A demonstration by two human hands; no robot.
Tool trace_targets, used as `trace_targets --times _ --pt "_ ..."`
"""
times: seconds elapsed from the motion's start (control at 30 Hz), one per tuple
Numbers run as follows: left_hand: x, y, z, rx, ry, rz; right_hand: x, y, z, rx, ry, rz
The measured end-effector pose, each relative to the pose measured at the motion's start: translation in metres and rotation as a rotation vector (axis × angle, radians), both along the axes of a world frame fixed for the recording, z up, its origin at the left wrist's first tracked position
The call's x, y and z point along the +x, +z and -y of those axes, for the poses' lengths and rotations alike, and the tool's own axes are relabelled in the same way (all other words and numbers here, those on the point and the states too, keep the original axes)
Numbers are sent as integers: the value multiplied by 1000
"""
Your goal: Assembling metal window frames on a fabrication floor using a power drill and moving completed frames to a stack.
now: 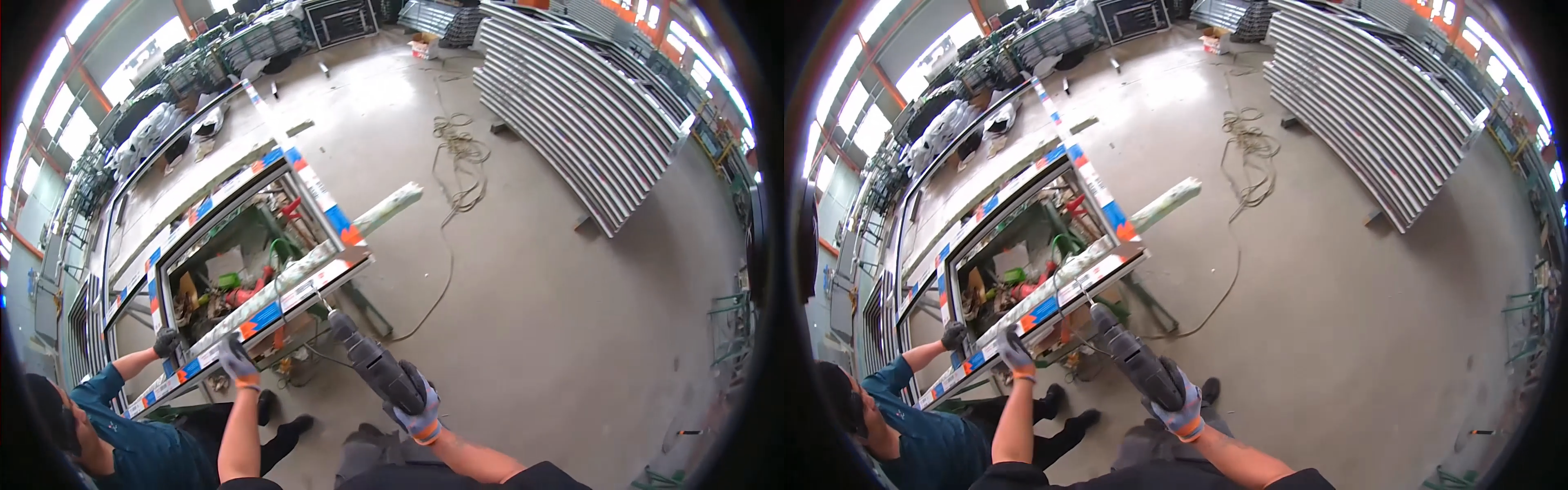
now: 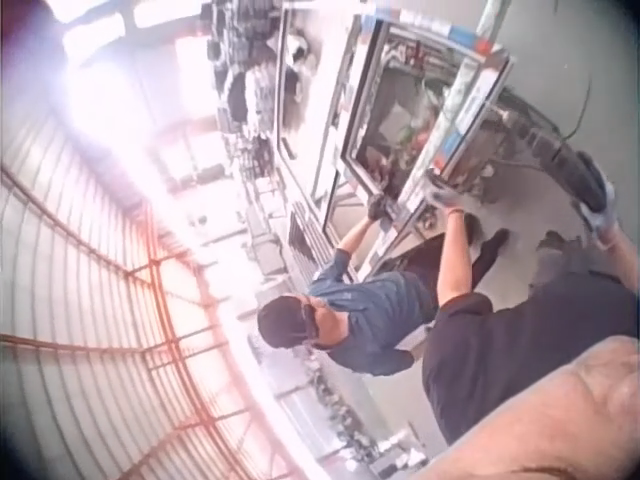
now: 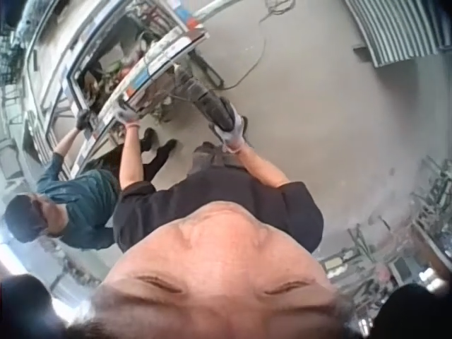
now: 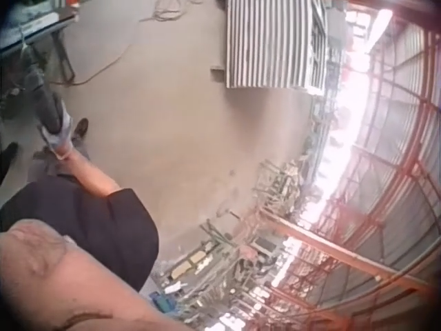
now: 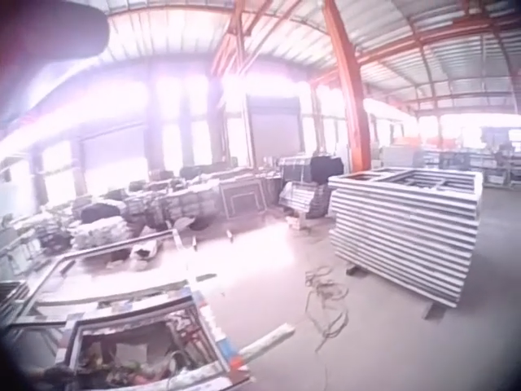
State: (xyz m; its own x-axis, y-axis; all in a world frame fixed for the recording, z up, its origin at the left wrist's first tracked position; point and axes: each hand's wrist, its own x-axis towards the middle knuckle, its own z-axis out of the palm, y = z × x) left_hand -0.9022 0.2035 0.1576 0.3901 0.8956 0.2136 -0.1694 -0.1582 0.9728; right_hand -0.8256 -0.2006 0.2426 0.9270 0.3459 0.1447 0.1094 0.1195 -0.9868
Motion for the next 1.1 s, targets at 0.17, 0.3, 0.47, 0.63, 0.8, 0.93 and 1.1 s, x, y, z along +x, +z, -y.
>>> trace_targets --times 0.17,0.3,0.47,0.63,0.8,0.93,1.1 --pt "69 52 199 914 -553 -504 76 32 33 -53 -162 93" --pt "140 102 288 640 -874 -354 129 43 43 -261 -224 386" --pt "230 88 311 -55 -1127 -110 206 43 52 -242 -232 388" --pt "347 86 305 -391 -1341 -37 301 52 52 -164 -274 242" --pt "445 91 311 -247 -1424 -123 386 62 59 -174 -297 185" --pt "530 105 312 -150 -1464 -227 466 52 72 -27 -315 236" --pt "629 124 329 -243 -1337 -31 581 59 77 12 -167 211"
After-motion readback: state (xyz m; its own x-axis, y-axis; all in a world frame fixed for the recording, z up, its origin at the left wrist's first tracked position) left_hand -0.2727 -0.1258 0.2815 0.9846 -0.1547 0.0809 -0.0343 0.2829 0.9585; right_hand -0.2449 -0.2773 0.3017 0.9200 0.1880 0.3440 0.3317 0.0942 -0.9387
